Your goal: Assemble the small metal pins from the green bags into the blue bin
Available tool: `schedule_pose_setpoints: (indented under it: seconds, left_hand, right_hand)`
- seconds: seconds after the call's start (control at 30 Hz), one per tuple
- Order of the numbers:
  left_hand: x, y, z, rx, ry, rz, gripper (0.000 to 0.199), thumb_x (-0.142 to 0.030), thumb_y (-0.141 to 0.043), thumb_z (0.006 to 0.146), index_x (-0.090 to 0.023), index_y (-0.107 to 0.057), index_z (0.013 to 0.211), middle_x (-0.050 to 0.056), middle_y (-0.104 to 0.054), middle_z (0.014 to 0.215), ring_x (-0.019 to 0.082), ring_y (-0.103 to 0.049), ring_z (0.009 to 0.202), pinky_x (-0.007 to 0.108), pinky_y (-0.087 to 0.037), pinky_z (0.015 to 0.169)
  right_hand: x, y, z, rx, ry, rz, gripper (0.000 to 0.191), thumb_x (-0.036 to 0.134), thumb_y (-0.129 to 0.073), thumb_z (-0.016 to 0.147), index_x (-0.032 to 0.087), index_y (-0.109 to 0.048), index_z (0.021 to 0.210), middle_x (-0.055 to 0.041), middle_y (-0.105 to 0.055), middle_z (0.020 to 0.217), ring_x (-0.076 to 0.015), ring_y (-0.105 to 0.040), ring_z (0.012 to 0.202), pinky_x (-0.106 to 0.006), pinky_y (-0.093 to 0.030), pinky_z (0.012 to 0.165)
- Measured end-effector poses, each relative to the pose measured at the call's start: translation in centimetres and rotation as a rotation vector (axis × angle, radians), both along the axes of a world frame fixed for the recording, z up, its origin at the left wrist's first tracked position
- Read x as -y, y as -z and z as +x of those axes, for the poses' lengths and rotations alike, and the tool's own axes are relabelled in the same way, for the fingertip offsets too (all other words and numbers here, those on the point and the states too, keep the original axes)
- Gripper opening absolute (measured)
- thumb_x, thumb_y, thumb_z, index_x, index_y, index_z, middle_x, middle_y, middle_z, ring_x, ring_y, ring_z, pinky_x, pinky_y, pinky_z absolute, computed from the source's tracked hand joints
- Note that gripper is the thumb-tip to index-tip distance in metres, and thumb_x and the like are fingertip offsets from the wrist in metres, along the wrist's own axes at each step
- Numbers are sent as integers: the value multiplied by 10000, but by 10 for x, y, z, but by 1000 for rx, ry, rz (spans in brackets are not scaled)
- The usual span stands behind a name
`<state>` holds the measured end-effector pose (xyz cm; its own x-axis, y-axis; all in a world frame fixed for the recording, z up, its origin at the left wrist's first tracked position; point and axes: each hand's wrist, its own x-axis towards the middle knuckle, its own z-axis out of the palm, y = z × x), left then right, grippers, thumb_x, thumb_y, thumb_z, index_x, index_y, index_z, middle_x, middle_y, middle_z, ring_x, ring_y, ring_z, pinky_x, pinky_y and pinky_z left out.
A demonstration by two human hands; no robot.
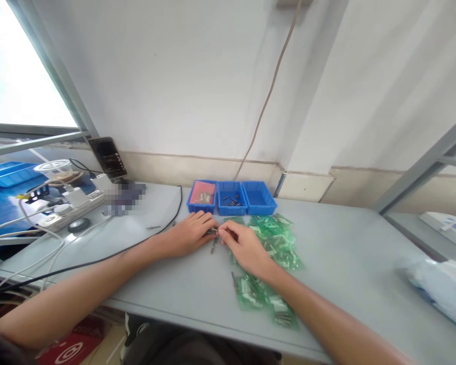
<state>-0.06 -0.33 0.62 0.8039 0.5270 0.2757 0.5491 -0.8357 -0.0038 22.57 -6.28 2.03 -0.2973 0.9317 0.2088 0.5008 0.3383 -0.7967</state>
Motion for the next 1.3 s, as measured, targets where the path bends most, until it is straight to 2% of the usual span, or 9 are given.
schedule_pose_setpoints:
  seconds: [0.4,0.57,1.3]
  left_hand:
    - [0,1,0,-12,-4,16,204,-346,-482,1134,-180,-579,1202,86,-599,1188,254,-535,1060,393,-465,925]
    - [-1,2,-1,-5,3,23,206,-352,-476,1138,-187,-576,1213,84,-600,1187,252,-535,1055,386,-460,921]
    - [1,0,1,-9,-9,22,200,-350,-478,1138,-184,-580,1179,88,-608,1186,255,-543,1043,396,-461,896]
  right_hand:
    - [-2,3,0,-102,35,-17,228,438,-541,1064,247,-652,1011,8,-651,811,-190,-564,735,-313,-431,684]
    - [-2,4,2,-95,40,7,245,463,-532,1060,249,-644,1020,1,-658,823,-194,-571,737,-321,-458,691]
    - [-3,5,2,-100,43,12,219,436,-539,1065,256,-644,998,17,-634,811,-189,-564,740,-315,-438,699]
